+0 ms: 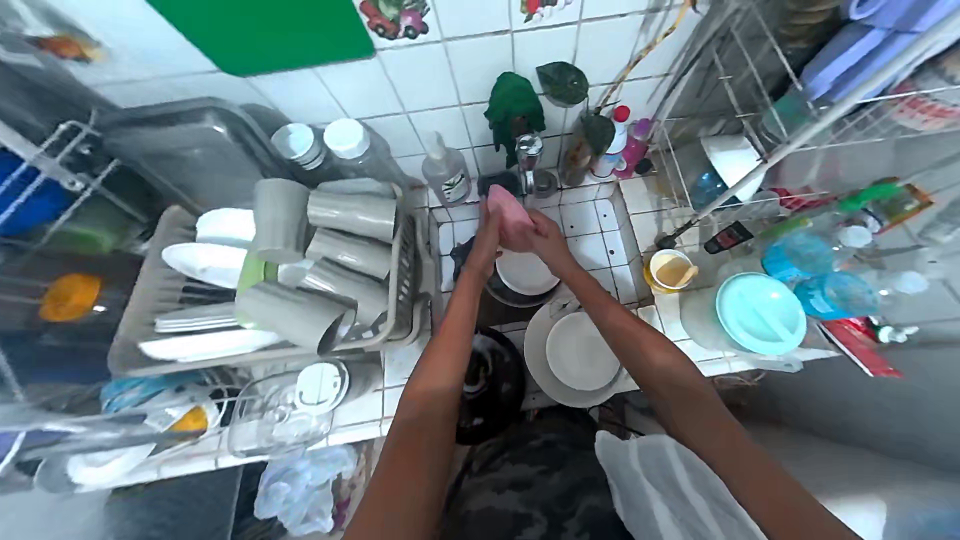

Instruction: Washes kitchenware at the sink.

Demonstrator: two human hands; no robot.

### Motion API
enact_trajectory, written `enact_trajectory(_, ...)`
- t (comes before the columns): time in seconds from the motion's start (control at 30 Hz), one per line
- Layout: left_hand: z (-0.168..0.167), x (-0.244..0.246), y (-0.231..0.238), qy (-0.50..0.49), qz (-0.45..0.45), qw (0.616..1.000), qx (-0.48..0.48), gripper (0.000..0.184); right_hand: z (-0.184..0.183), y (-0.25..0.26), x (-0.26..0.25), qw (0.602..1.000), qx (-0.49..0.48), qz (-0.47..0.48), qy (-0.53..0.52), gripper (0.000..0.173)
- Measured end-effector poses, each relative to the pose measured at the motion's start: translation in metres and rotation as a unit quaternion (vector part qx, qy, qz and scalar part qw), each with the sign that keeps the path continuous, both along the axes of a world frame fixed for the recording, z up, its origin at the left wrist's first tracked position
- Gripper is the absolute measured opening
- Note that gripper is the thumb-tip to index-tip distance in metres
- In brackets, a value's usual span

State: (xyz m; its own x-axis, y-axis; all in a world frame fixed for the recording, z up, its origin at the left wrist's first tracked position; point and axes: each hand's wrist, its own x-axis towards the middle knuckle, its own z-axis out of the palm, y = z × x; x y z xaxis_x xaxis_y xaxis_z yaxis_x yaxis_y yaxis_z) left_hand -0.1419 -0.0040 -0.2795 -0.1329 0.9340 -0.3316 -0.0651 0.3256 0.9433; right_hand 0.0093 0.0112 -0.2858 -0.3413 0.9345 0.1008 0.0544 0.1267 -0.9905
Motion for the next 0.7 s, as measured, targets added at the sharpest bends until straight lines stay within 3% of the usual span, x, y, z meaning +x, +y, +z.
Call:
enact_trajectory(0.07, -0.021, 0.019, 0.013, 0.064, 0.033, 0.990, 0.120, 0.073, 0.005, 0.010, -0.010, 0.994, -0.076, -0.053, 0.052, 0.036)
enact_trajectory(0.13, -0.029, 0.039, 0.019, 0.103, 0.083, 0.975, 0.179, 0.072, 0.011, 0.014, -0.016, 0.987, -0.116, -0.099, 0.052, 0.038)
enact_trajectory(0.3, -0.023, 0.052, 0.029, 0.058, 0.118, 0.986, 0.100, 0.071, 0.020, -0.001, 0.002, 0.987, -0.106, -0.121, 0.015, 0.042)
enact_trajectory(0.4, -0.015, 0.046, 0.037, -0.068, 0.091, 0.993, 0.017, 0.062, 0.024, -0.016, 0.015, 0.991, -0.082, -0.102, -0.003, 0.041)
enact_trajectory(0.53, -0.028, 0.041, 0.034, -0.322, 0.071, 0.944, -0.010, 0.057, 0.019, -0.022, 0.016, 0.992, -0.059, -0.110, 0.005, 0.039)
enact_trajectory(0.7, -0.018, 0.064, 0.009, -0.349, 0.144, 0.924, -0.061, 0.077, 0.019, -0.005, -0.003, 0.984, -0.076, -0.152, 0.055, 0.037)
